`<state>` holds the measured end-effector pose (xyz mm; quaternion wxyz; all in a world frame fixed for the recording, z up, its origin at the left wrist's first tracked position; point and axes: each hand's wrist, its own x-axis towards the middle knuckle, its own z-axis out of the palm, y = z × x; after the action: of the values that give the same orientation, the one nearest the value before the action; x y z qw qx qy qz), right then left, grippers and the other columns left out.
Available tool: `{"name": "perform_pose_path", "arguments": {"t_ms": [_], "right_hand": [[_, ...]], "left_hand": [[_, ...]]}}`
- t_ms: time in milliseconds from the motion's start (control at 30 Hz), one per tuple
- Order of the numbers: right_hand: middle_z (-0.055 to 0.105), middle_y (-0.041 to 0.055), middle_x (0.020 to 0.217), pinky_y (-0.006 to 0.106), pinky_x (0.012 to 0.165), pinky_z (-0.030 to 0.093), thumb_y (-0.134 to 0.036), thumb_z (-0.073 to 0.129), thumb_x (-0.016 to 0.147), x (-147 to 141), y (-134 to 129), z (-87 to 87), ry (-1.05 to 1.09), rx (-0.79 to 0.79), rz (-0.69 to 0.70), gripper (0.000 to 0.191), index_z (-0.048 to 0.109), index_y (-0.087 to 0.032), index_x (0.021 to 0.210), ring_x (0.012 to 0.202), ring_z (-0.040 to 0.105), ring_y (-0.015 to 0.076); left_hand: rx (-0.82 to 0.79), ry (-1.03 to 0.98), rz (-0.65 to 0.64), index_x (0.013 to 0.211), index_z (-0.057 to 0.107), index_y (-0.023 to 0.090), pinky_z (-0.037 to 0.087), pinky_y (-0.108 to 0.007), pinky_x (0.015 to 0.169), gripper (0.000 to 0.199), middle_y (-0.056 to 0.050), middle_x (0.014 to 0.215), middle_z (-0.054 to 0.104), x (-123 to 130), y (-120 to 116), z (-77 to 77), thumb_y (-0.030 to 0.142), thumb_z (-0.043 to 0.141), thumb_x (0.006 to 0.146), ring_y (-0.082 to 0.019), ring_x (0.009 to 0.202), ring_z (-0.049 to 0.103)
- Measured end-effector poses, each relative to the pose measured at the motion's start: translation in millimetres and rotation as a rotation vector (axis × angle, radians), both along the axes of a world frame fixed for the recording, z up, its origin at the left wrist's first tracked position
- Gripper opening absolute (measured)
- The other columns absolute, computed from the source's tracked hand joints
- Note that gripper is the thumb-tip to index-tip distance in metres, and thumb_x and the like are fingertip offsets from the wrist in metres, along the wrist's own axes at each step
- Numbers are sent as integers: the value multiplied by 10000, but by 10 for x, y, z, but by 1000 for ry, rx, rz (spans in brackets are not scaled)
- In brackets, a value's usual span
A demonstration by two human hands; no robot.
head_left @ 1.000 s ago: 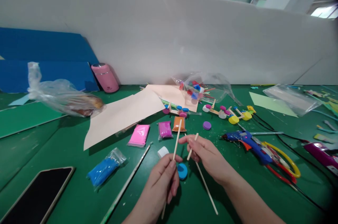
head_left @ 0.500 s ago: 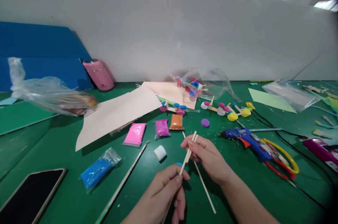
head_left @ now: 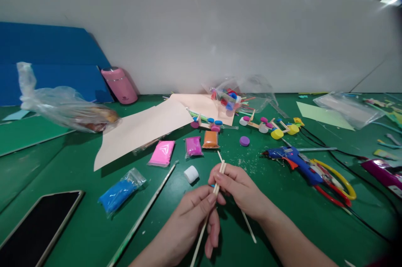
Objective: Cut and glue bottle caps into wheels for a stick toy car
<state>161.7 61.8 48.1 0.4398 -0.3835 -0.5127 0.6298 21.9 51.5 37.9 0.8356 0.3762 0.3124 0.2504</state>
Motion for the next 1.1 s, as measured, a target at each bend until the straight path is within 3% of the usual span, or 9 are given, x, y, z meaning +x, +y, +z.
{"name": "perform_pose_path", "arguments": {"t_ms": [367,900,1100], "right_hand": [[425,-74,453,188,430,248,-345,425,846,6,-18,-8,22,-39,-1,237,520,-150,750,424,373,60],[455,-69,440,191,432,271,-352,439,833,-2,-11,-4,-2,-40,-25,250,523,-164,691,405,410,61],[440,-50,522,193,449,277,-405,411,838,45,23,8,-28,-31,-106,318,598,-151,799,459,366,66]], "left_hand": [[-30,-76,-5,828,498,148,302,-127,280,208,-17,386,603,8,-3,-5,288,348,865,-69,236,439],[25,-3,-18,752,504,163,260,-148,313,227,1,383,585,15,-12,-10,326,381,851,-57,252,394],[42,49,40,724,520,151,200,-160,348,232,33,324,521,-4,27,17,326,416,836,-27,246,311]]}}
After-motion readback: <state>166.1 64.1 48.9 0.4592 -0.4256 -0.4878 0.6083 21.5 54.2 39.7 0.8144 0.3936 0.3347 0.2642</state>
